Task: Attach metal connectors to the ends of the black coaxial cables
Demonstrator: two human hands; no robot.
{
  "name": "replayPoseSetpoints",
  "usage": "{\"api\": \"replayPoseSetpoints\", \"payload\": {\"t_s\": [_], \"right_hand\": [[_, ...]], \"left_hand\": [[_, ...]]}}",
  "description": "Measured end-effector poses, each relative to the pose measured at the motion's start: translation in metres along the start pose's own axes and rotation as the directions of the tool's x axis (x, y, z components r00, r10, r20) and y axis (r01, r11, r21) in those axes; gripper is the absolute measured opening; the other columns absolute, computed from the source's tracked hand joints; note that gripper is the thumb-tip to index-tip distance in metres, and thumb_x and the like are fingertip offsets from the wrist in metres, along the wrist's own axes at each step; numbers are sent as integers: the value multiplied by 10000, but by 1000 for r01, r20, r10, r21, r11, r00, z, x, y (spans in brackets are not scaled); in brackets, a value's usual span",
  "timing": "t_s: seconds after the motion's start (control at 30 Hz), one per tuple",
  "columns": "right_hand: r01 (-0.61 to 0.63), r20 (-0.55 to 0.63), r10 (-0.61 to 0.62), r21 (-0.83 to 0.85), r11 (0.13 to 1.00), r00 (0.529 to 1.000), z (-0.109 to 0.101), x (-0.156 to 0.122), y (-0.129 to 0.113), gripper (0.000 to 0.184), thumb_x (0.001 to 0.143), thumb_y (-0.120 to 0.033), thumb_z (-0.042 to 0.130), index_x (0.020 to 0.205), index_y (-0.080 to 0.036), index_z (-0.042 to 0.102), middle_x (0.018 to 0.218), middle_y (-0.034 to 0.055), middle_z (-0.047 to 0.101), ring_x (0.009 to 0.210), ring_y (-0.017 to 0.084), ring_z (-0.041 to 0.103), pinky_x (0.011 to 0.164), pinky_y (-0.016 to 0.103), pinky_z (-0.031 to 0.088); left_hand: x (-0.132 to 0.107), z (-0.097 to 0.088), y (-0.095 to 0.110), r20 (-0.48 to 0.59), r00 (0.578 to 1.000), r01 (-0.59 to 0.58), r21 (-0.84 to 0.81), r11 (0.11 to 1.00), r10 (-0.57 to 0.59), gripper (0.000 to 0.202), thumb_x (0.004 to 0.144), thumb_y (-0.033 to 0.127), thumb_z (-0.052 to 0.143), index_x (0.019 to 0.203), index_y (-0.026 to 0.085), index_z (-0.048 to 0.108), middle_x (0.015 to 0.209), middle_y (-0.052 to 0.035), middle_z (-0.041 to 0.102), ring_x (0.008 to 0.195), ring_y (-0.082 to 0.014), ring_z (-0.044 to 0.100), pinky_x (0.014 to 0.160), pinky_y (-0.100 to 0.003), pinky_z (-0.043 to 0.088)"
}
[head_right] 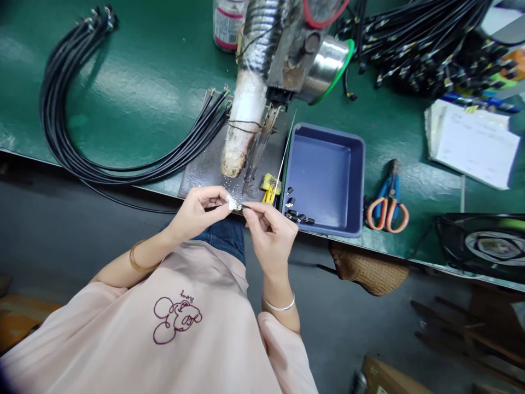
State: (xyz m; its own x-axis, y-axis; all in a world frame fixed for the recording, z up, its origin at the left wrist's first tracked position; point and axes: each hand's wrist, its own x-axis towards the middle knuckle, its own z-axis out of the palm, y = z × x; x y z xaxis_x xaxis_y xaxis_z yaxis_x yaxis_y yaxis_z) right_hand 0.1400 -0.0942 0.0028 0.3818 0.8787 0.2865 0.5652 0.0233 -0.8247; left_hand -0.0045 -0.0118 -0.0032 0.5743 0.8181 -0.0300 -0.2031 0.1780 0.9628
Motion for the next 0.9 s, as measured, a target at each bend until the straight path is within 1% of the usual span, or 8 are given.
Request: {"api": "replayPoseSetpoints", "payload": {"t_s": [0.07,0.13,0.2,0.23,0.3,0.37,0.47,0.9], "right_hand": [[96,-138,-100,-35,995,985,2,-3,2,162,911,-346,631,918,-217,728,561,-53,560,412,86,475,415,236,367],[230,-345,-221,-16,973,912,4,-5,3,152,926,-333,598,997,-231,687,556,-72,516,373,81,447,384,234,335],[313,-481,-271,8,950,834,5,-7,4,133,945,-287,584,1063,-248,631,611,-72,579,368,87,496,364,224,350],[316,-494,-271,8,949,826,5,-7,4,138,951,-258,586,1087,-252,611,666,-60,638,397,99,555,374,224,392],[268,-430,-260,-42,963,865,6,-8,4,143,954,-211,603,1093,-243,614,792,-21,736,528,137,687,471,255,531],[247,-324,-282,-146,958,903,6,-8,3,103,935,-194,644,1032,-230,645,870,12,775,704,181,765,640,310,626],[320,-190,-381,-286,903,905,8,-3,2,71,900,-173,682,914,-236,653,906,26,787,881,207,781,780,343,638],[336,-163,-376,-230,913,912,12,5,-5,143,866,-127,680,844,-240,596,992,37,775,923,197,762,780,365,643]], "left_hand": [[0,3,-1,-59,998,-16,24,1000,18,88,756,199,663,701,136,640,688,0,627,661,-91,560,656,-199,476],[0,5,-3,-97,995,-31,47,998,36,83,751,193,653,692,138,636,693,-7,640,677,-99,573,673,-203,490],[2,6,-4,-114,992,-49,67,997,56,77,746,184,648,686,140,630,693,-10,647,674,-100,577,676,-204,497],[2,6,-4,-121,991,-55,75,996,64,76,747,183,646,686,141,627,694,-10,648,672,-100,580,676,-203,500],[4,7,-5,-139,988,-60,92,994,72,75,752,190,641,695,143,627,701,-8,646,671,-97,585,669,-196,503],[4,8,-4,-158,985,-56,107,993,73,84,754,204,640,699,143,623,697,-5,632,663,-94,578,637,-183,493],[6,10,-3,-184,980,-55,125,991,78,99,751,217,642,696,143,608,679,1,602,645,-88,553,588,-165,467],[6,13,5,-187,974,-87,224,971,130,108,789,204,614,701,144,596,671,12,569,573,-61,475,521,-159,399]]}}
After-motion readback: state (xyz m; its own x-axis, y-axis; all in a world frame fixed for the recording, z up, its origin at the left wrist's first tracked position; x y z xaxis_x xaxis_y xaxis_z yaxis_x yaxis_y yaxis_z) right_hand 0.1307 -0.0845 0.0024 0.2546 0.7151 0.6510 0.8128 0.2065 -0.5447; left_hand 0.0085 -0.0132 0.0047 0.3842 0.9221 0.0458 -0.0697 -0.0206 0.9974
